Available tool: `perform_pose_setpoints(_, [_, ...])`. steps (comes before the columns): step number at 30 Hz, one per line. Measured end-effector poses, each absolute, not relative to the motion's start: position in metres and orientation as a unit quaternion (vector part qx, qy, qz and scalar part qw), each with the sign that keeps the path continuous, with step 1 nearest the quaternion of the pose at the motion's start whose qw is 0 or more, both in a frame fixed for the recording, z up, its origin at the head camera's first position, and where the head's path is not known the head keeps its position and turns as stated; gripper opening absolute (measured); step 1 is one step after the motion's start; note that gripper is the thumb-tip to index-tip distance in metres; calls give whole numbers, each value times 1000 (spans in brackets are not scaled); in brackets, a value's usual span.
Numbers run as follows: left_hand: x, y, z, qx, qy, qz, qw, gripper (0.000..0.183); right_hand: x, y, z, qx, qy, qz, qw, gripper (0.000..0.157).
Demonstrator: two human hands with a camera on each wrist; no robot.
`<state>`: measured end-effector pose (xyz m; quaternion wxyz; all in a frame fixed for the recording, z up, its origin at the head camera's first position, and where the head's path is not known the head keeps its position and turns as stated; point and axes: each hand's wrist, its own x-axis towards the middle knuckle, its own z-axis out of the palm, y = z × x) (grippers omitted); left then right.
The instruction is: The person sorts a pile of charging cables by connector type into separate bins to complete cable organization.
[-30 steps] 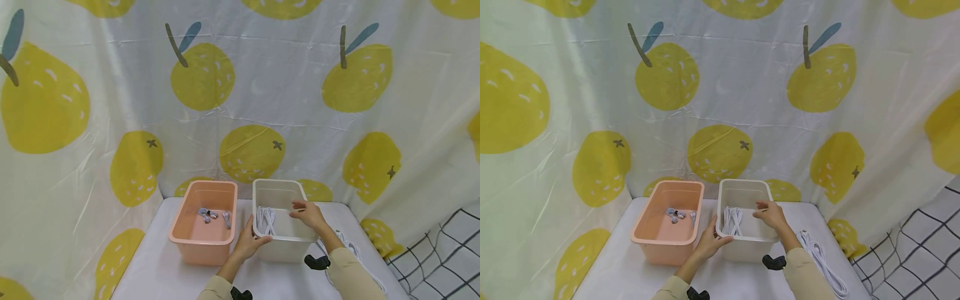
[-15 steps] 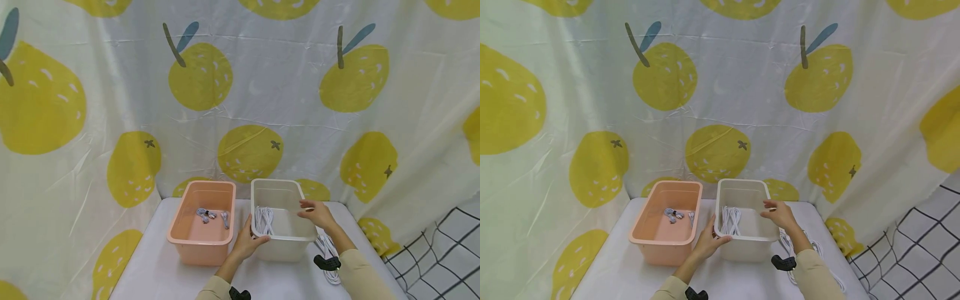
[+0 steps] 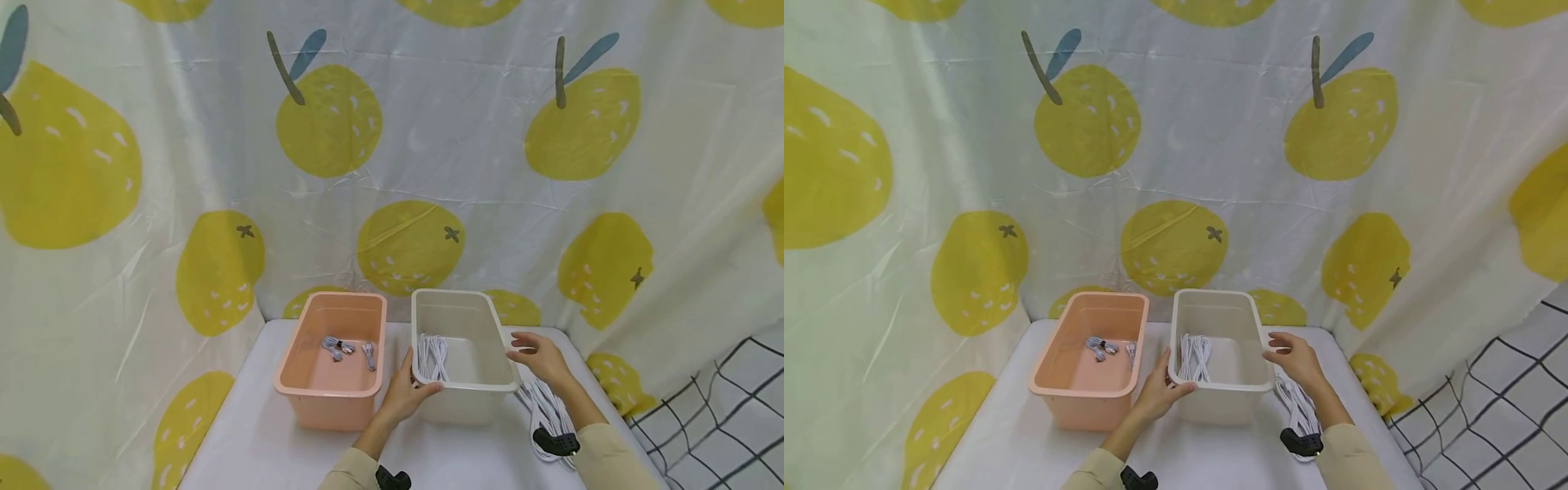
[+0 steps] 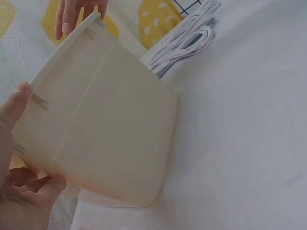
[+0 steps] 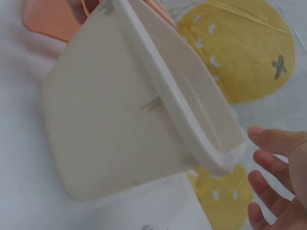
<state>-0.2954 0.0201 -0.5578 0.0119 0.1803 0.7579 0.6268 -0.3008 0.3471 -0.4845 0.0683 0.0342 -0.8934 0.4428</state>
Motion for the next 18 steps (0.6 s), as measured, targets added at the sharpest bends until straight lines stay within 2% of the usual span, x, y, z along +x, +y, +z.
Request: perform_pose_setpoints(18, [-298, 20, -558, 181, 759, 625, 16, 106, -261, 417, -538, -68, -898, 427, 76, 61])
